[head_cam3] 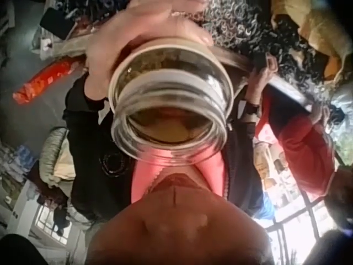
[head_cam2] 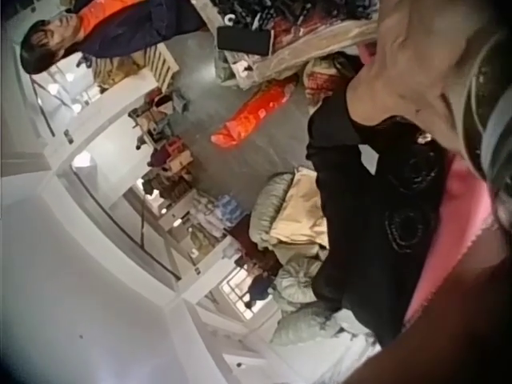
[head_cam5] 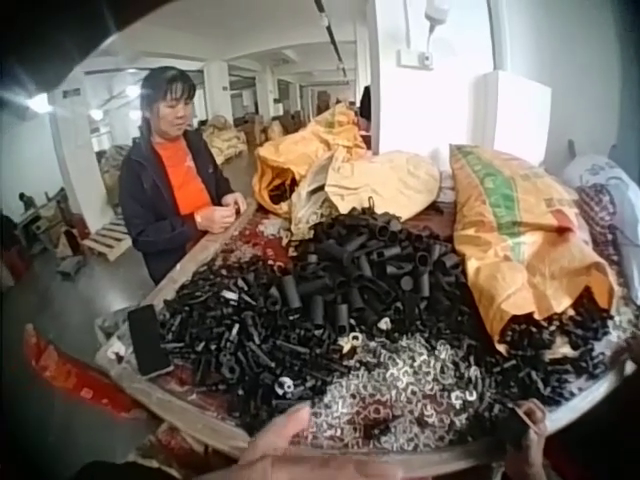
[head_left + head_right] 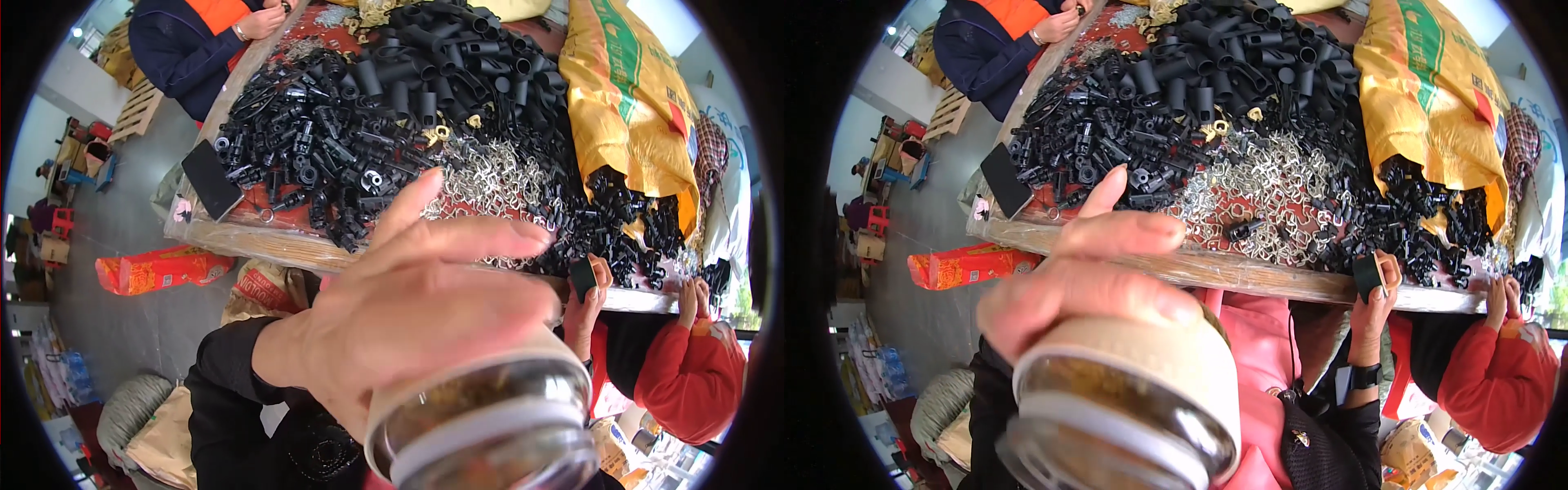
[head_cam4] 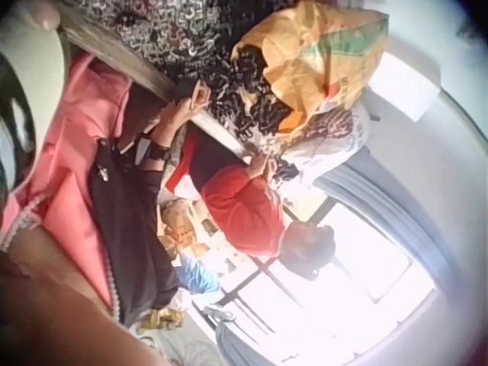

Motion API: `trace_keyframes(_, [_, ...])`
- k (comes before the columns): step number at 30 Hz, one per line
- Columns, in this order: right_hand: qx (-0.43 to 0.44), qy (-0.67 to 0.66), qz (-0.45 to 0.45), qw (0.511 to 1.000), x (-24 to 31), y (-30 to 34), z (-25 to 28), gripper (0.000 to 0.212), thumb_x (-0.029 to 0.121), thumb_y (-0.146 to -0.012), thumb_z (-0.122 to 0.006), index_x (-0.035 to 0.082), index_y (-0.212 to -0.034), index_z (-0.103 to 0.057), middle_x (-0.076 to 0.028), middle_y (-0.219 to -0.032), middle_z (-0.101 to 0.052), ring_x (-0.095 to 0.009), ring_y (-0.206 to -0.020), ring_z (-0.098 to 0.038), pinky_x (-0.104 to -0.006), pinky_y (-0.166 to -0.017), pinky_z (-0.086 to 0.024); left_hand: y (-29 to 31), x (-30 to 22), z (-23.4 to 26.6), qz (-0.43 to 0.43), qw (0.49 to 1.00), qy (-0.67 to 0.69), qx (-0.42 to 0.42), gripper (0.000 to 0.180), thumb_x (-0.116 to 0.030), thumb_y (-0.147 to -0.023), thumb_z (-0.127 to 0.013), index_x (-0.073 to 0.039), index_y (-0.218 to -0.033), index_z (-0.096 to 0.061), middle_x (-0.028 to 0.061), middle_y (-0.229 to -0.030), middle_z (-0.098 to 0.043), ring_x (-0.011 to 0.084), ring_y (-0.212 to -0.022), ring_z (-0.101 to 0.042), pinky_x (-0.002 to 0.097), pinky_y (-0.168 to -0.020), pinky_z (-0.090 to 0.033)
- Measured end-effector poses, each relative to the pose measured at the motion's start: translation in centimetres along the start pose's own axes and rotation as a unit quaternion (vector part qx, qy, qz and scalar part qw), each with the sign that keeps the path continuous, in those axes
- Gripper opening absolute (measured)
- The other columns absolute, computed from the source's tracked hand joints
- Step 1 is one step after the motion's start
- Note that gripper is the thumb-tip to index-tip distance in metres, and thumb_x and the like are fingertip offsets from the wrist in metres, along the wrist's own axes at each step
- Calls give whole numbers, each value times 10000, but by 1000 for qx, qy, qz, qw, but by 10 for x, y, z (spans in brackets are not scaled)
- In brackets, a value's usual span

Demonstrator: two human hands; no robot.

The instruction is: Manual assembly of small black plastic and metal components at a workbench.

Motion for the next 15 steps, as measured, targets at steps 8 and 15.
trace_keyframes(8, [-2,-43,-10,999,-3,-2,-5,793,614,-689,-540,-47,-1101,-391,-100,-1117,-378,-203,-975,-461,-331,-857,-377,28,27,18,0,997,-49,-57,555,-158,-766,-600,-29,-1198,-276,161,-865,-602,291,-910,-564,485,-962,-271])
trace_keyframes(15, [13,25,24,999,0,-3,-7,680,637,-752,-408,6,-1003,-454,-68,-1132,-340,-165,-896,-460,-277,-683,-414,44,43,29,2,998,-49,-29,904,-302,-541,-733,31,-1228,-249,143,-992,-562,259,-1004,-522,408,-1003,-190])
Point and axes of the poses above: each hand's wrist, its own y-axis away from the middle knuckle, its own z-axis out of the back of the hand, x = y × z, the point moved 7 cm from there along -y, towards the middle knuckle
